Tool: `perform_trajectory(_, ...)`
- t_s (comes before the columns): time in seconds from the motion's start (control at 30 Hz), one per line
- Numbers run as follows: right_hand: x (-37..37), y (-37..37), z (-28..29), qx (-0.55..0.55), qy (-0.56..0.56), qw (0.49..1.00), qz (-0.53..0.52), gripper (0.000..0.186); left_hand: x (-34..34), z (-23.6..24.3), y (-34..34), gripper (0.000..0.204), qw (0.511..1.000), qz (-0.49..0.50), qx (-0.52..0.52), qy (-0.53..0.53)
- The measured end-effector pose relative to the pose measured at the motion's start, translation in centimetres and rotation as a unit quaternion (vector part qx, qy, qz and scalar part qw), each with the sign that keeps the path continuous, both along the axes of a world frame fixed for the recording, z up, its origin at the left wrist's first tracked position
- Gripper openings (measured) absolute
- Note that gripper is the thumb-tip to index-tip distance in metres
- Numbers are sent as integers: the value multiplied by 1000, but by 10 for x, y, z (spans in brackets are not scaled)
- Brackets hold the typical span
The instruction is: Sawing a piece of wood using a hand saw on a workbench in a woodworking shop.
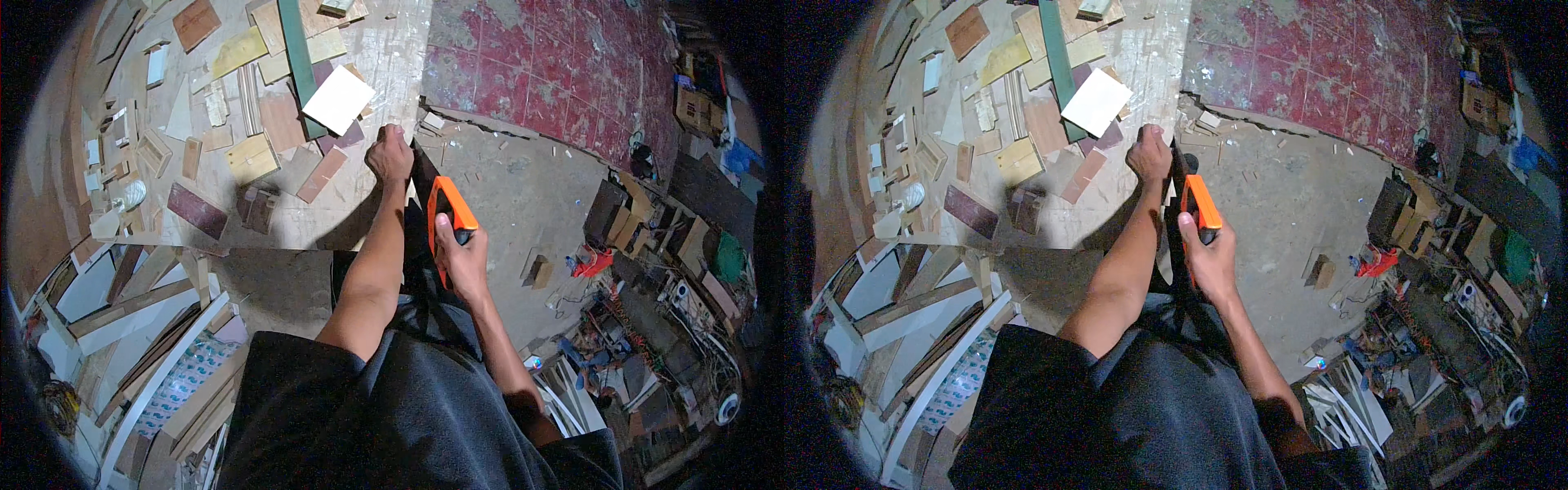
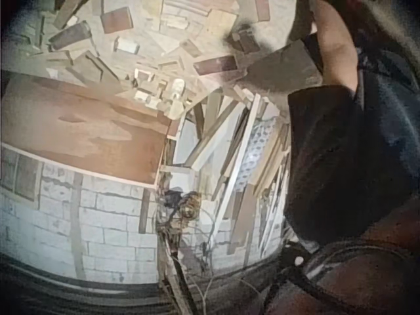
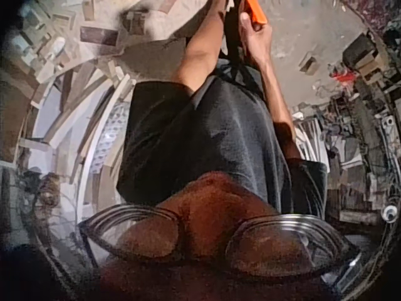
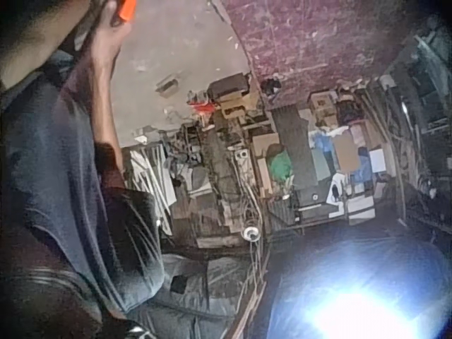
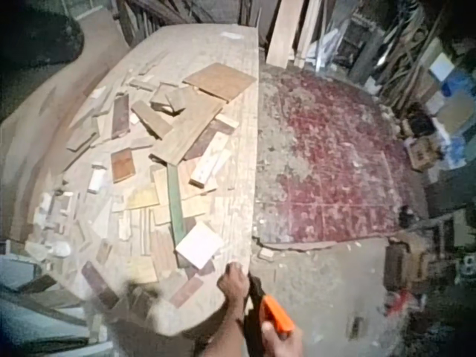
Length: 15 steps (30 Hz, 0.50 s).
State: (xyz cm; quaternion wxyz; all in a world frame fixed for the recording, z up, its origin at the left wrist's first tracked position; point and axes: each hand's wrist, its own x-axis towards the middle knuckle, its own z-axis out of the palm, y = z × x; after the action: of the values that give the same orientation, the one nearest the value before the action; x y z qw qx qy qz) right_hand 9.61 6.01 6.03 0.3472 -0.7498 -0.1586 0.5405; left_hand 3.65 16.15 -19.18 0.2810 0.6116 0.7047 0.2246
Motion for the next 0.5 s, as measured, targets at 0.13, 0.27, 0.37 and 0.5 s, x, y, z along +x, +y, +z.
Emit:
perform_trajectory(0.13,-7,-2,0,-22,38,998,-36,28,-5,-11,0,20,998,14,48,-36)
perform_trajectory(0.27,-11,-8,32,-15,26,999,-23,30,-5,-12,4,19,999,7,35,3)
perform_trajectory(0.37,-7,-17,48,-35,7,999,-34,32,-3,-4,0,17,998,-5,54,29)
perform_trajectory(0.5,7,3,32,-46,36,997,-46,33,0,12,1,19,1000,-14,7,-1)
